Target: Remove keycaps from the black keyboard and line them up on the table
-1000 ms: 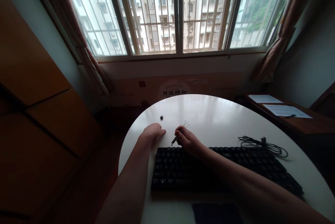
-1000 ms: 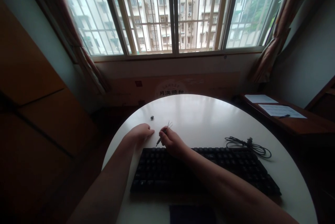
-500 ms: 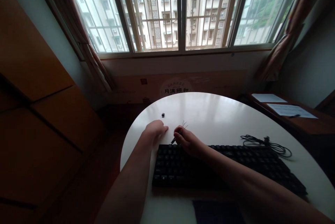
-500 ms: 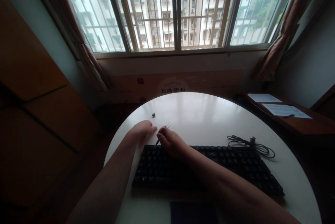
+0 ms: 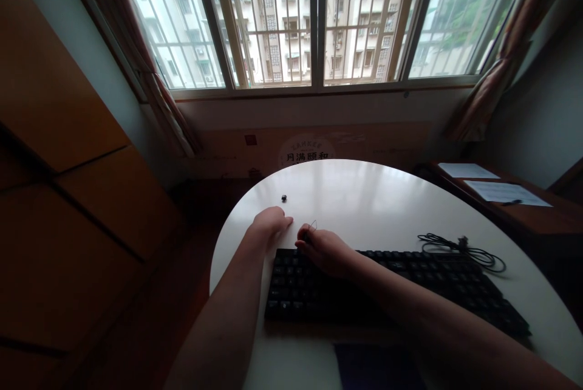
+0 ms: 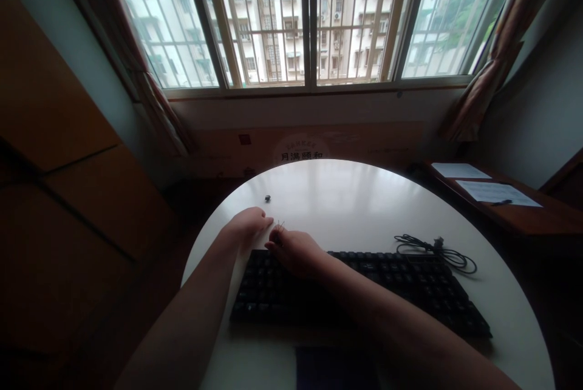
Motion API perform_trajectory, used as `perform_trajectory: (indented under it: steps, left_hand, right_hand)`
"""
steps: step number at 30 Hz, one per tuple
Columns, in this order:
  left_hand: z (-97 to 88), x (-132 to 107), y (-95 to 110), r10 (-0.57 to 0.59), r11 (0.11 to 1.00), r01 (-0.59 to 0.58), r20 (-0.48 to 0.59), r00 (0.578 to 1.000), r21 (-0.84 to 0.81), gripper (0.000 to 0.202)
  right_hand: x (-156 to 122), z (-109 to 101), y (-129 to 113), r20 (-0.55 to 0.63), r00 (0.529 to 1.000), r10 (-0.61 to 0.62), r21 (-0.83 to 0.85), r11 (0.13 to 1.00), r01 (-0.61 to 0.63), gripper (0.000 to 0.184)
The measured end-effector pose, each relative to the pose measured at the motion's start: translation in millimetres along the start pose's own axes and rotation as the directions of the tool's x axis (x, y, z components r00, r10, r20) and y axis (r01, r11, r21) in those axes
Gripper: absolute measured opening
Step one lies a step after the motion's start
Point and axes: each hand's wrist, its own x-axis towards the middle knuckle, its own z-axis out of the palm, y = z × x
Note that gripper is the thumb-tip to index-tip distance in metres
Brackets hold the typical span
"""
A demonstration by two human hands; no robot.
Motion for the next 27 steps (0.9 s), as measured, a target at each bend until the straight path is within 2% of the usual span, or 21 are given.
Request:
perform_trajectory:
  steps: [4,7,12,25,27]
  left_hand:
    - [-0.6,-2.8,-0.1,0.010,1.000,-0.010,0.008,1.000,-0.006,0.035]
    - [-1.2,-3.6,0.6,0.010,1.000,-0.010,0.005,1.000,-0.001,0.035]
    - [-2.2,-2.4,-1.5,0.027,1.000,-0.027,0.017,0.999,-0.006,0.035]
    - [6.3,14.6,-16.6,0.108,0.992,-0.107,0.015,0.994,-0.068,0.035]
    - [7.7,16.8,-18.7,0.112,0.989,-0.110,0.015,0.994,-0.100,0.035]
  right_hand:
    - [-2.4,0.8,-5.3,0.016,0.995,-0.096,-0.099,0.990,0.097,0.010]
    - [-3.0,-0.7,-8.3,0.040,0.997,-0.071,-0.136,0.988,0.076,0.010]
    - [-2.1,-3.8,-6.1,0.024,1.000,0.017,-0.053,0.998,-0.016,0.014]
    - [-3.2,-2.0,-2.4,-0.028,1.000,-0.005,0.071,0.997,0.007,0.012]
    - [-1.7,-0.5,1.6,-0.084,0.996,-0.001,0.164,0.986,0.015,0.014]
